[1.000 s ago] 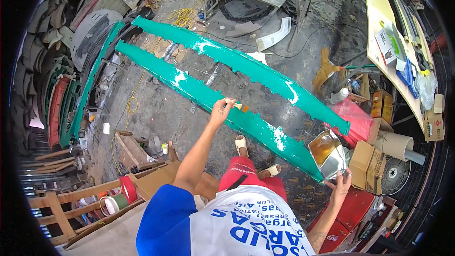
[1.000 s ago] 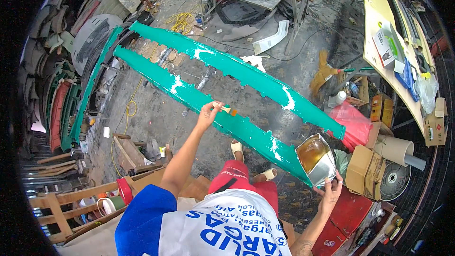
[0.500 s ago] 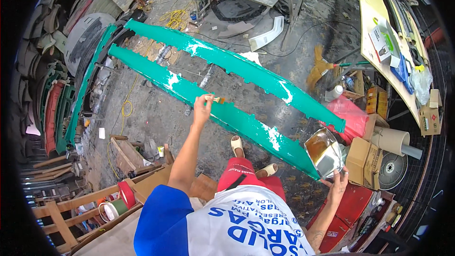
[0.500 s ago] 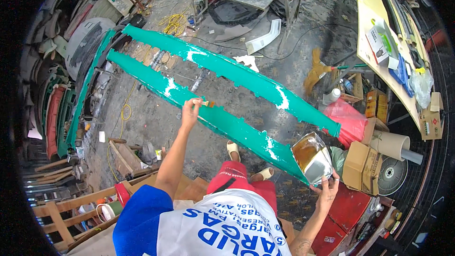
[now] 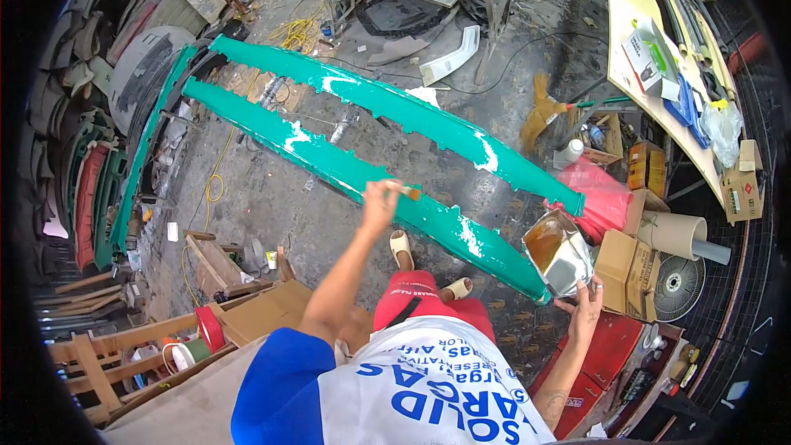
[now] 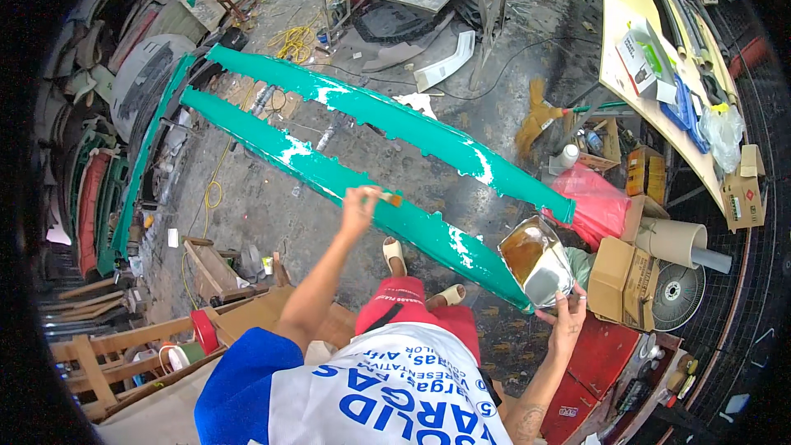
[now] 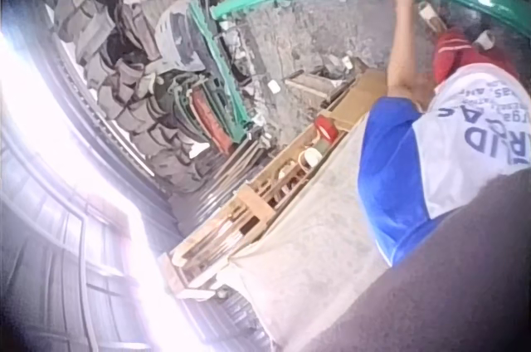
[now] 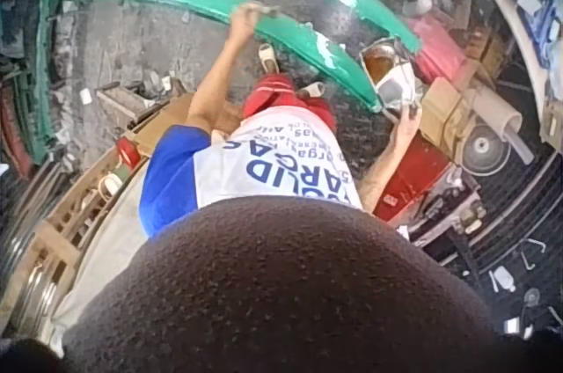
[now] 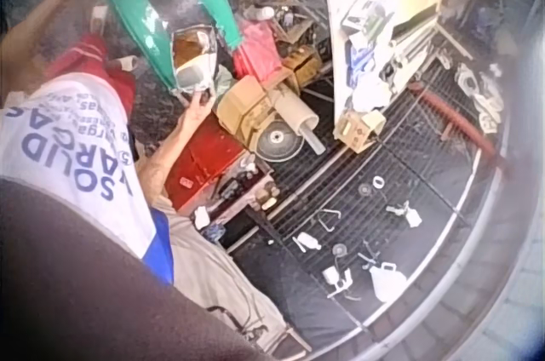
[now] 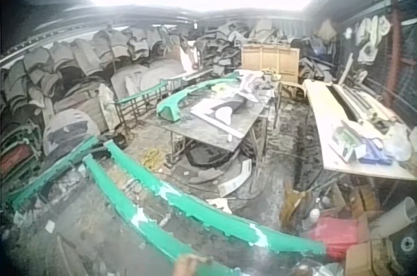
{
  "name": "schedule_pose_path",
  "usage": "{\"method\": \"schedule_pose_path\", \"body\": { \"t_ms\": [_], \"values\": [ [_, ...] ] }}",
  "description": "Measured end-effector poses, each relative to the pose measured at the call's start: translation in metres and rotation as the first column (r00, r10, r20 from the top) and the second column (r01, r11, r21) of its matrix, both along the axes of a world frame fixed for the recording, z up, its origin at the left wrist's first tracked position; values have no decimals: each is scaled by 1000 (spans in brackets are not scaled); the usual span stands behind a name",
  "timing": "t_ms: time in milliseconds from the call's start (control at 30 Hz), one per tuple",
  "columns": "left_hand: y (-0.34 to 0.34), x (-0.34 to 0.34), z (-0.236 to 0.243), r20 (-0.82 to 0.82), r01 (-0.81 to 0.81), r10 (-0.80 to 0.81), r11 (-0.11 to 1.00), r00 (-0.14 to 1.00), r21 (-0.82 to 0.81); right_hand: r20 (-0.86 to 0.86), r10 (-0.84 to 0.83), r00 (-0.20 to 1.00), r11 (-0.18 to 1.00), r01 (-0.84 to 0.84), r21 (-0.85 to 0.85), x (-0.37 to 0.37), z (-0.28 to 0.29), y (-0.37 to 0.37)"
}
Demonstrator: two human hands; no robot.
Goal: The person applies liquid across the surface of automotive parts using a brush while holding a container of liquid in hand.
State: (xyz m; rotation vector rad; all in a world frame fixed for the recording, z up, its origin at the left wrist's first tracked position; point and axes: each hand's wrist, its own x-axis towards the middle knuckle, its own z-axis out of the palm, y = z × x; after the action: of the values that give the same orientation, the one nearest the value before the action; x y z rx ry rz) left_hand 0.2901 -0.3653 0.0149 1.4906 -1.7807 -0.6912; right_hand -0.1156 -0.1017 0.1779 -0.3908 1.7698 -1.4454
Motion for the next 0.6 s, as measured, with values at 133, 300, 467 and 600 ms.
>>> {"method": "schedule_pose_path", "body": {
  "t_ms": [133, 300, 467, 600],
  "values": [
    [-24, 38, 3, 104, -212, 212, 977, 972, -17, 8, -14, 1000, 1000, 14, 14, -23, 1, 17],
    [27, -31, 19, 598, 163, -31, 972, 801, -167, -28, -31, 999, 1000, 31, 6, -39, 2, 29],
    [50, -79, 27, 488, 327, -214, 932, 846, -158, -35, -28, 999, 999, 29, 22, -59, 2, 45],
    [1, -27, 11, -36, 81, -86, 988, 996, -131, -33, -11, 999, 1000, 11, 17, -66, 3, 49]
  ]
}}
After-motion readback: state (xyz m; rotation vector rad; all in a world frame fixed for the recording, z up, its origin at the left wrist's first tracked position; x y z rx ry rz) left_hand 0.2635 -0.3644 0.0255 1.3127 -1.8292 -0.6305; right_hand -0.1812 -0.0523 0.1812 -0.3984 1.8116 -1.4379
